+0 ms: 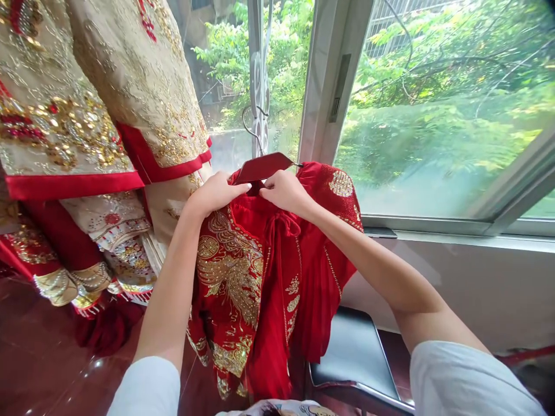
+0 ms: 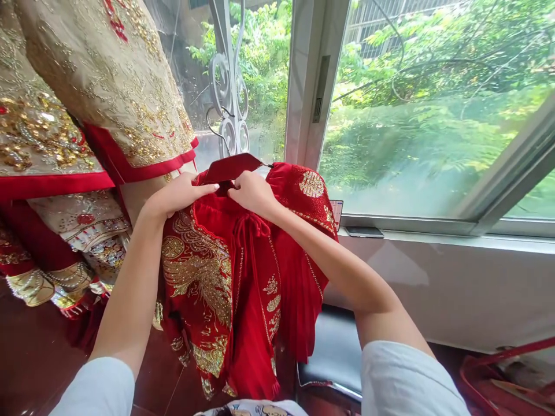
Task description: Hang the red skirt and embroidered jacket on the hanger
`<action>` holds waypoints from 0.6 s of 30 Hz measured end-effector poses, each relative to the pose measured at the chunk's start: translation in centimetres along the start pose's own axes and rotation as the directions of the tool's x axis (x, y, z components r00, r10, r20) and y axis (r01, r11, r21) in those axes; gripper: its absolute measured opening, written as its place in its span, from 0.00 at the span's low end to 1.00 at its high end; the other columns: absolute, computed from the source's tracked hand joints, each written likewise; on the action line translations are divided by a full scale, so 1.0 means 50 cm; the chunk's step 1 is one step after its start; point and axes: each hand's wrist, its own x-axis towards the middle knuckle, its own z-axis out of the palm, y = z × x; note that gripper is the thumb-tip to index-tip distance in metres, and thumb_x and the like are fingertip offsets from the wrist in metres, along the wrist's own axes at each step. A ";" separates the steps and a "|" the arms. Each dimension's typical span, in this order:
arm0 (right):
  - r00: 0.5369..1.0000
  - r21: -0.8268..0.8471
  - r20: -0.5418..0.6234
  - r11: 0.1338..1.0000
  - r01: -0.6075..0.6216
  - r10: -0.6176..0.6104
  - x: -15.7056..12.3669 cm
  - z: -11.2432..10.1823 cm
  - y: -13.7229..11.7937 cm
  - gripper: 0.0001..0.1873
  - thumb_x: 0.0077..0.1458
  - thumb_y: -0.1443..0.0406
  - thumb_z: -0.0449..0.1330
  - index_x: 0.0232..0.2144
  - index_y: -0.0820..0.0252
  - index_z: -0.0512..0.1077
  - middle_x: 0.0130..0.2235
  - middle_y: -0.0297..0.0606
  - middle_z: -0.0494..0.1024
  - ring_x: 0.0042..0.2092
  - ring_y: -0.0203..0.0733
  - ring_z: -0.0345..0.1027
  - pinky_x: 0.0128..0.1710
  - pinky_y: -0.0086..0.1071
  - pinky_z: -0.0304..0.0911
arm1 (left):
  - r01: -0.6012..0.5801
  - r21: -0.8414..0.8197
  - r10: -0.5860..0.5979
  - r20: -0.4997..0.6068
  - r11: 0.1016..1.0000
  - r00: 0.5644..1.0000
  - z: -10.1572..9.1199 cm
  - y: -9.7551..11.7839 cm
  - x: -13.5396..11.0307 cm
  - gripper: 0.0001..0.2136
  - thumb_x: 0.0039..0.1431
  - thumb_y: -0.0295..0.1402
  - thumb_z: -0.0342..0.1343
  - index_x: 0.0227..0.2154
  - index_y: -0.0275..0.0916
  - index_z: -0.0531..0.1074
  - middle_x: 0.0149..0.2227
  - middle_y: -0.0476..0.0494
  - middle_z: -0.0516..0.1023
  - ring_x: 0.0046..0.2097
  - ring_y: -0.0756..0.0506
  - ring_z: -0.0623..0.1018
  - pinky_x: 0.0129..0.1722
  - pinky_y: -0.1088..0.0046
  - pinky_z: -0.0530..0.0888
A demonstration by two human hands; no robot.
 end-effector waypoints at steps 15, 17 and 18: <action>0.913 -0.136 -0.407 0.990 -0.031 -0.027 -0.036 -0.010 0.062 0.13 0.55 0.68 0.52 0.29 0.62 0.76 0.32 0.46 0.78 0.37 0.49 0.68 0.39 0.40 0.59 | -0.436 0.605 0.651 -0.187 0.666 0.735 0.027 0.054 -0.017 0.20 0.55 0.31 0.55 0.52 0.42 0.69 0.58 0.40 0.68 0.61 0.36 0.64 0.64 0.54 0.54; 0.923 -0.037 -0.382 0.999 0.023 -0.035 -0.020 -0.023 0.074 0.12 0.52 0.69 0.54 0.32 0.62 0.78 0.34 0.45 0.79 0.37 0.48 0.70 0.38 0.39 0.61 | -0.499 0.678 0.711 -0.049 0.539 0.702 0.047 0.087 0.008 0.15 0.55 0.28 0.55 0.46 0.43 0.73 0.58 0.42 0.67 0.63 0.34 0.61 0.65 0.49 0.49; 0.927 0.005 -0.371 0.998 0.057 -0.051 -0.012 -0.028 0.081 0.12 0.51 0.70 0.54 0.32 0.62 0.78 0.34 0.44 0.79 0.37 0.48 0.71 0.39 0.39 0.62 | -0.517 0.702 0.720 0.009 0.490 0.694 0.059 0.099 0.024 0.14 0.55 0.27 0.54 0.44 0.41 0.74 0.59 0.41 0.67 0.63 0.33 0.60 0.65 0.48 0.48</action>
